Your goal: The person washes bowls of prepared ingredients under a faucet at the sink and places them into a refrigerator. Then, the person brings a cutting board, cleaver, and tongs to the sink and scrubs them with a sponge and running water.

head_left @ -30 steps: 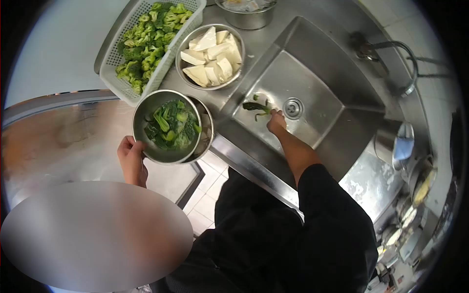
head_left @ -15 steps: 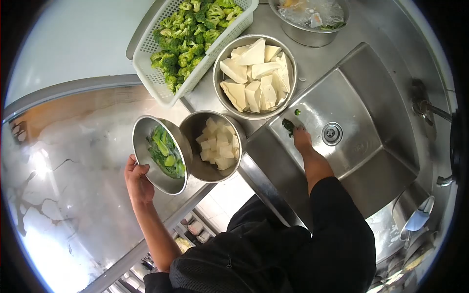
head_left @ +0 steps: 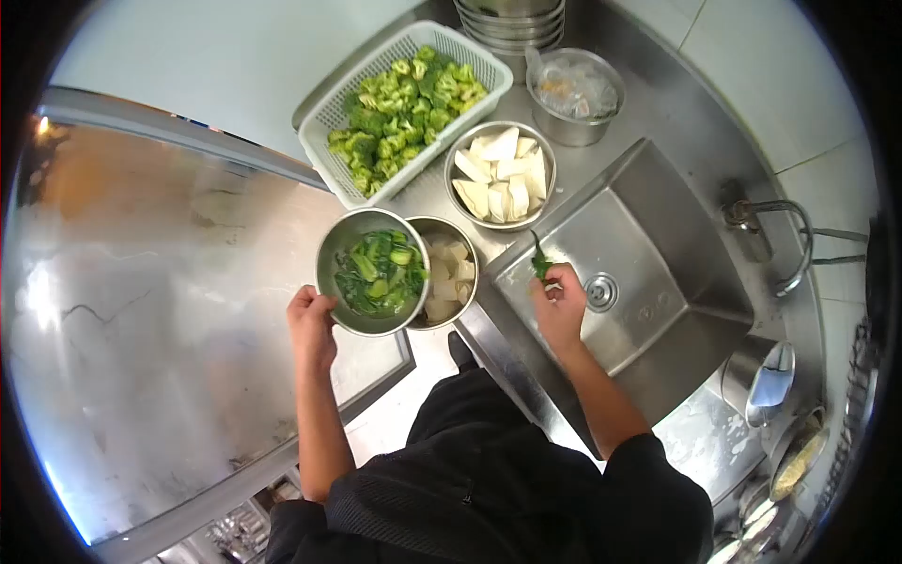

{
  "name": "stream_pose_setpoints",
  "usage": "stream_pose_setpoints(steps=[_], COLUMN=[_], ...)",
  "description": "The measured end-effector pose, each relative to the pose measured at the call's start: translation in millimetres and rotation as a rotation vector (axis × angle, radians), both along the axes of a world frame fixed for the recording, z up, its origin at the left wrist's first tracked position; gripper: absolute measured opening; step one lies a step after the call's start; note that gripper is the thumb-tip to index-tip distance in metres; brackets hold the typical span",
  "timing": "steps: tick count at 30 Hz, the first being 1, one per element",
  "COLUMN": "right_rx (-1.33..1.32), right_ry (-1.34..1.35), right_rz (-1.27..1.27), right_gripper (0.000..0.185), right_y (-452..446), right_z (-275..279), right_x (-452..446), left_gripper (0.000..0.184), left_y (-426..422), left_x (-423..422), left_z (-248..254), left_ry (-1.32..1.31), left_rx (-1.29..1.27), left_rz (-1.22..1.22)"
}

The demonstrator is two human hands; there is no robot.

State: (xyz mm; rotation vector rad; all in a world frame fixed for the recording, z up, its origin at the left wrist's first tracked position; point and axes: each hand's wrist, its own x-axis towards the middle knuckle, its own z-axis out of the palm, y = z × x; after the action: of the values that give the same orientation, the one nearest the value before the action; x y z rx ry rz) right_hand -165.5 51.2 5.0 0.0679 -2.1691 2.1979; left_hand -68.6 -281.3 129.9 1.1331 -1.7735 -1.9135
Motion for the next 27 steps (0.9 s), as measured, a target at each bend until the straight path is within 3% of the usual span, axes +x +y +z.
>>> stream_pose_setpoints(steps=[4, 7, 10, 12, 15, 17, 18, 19, 21, 22, 25, 26, 27], right_rx=[-0.116, -0.094, 0.163, 0.073, 0.252, -0.165, -0.366, -0.351, -0.132, -0.167, 0.013, 0.082, 0.052], right_ry=[0.381, 0.314, 0.414, 0.045, 0.010, -0.664, -0.795, -0.794, -0.529, -0.559, -0.456, -0.297, -0.340], right_rz=[0.173, 0.390, 0.341, 0.111, -0.080, 0.059, 0.023, 0.009, -0.063, -0.141, -0.210, -0.255, -0.346], right_gripper=[0.016, 0.025, 0.024, 0.028, 0.036, 0.044, 0.031, 0.031, 0.026, 0.028, 0.026, 0.028, 0.027], right_y=[-41, -72, -71, -67, -78, -93, -100, -101, -93, -83, -13, 22, 51], right_z=[117, 165, 148, 115, 42, 39, 32, 26, 16, 20, 37, 5, 10], right_x=[-1, 1, 3, 16, 30, 40, 37, 36, 33, 32, 43, 46, 54], left_gripper=[0.015, 0.013, 0.012, 0.012, 0.012, 0.011, 0.011, 0.011, 0.011, 0.011, 0.012, 0.011, 0.010], left_y=[25, 35, 32, 23, 8, -6, -10, -14, -24, -28, -29, -30, -32], left_x=[-15, -24, -31, -36, -46, -57, -63, -67, -68, -66, -68, -67, -61], left_z=[-4, -10, -8, -13, -19, -31, -34, -38, -44, -42, -47, -53, -61], left_ry=[0.039, 0.075, 0.075, 0.106, 0.207, 0.227, 0.290, 0.347, 0.318, 0.309, 0.313, 0.332, 0.341], left_rx=[-0.063, -0.035, 0.042, 0.102, 0.046, 0.002, -0.040, -0.080, -0.052, -0.057, -0.074, -0.024, 0.021], left_rz=[-0.068, -0.131, -0.170, -0.153, -0.126, -0.126, -0.110, -0.094, -0.117, -0.112, -0.106, -0.162, -0.204])
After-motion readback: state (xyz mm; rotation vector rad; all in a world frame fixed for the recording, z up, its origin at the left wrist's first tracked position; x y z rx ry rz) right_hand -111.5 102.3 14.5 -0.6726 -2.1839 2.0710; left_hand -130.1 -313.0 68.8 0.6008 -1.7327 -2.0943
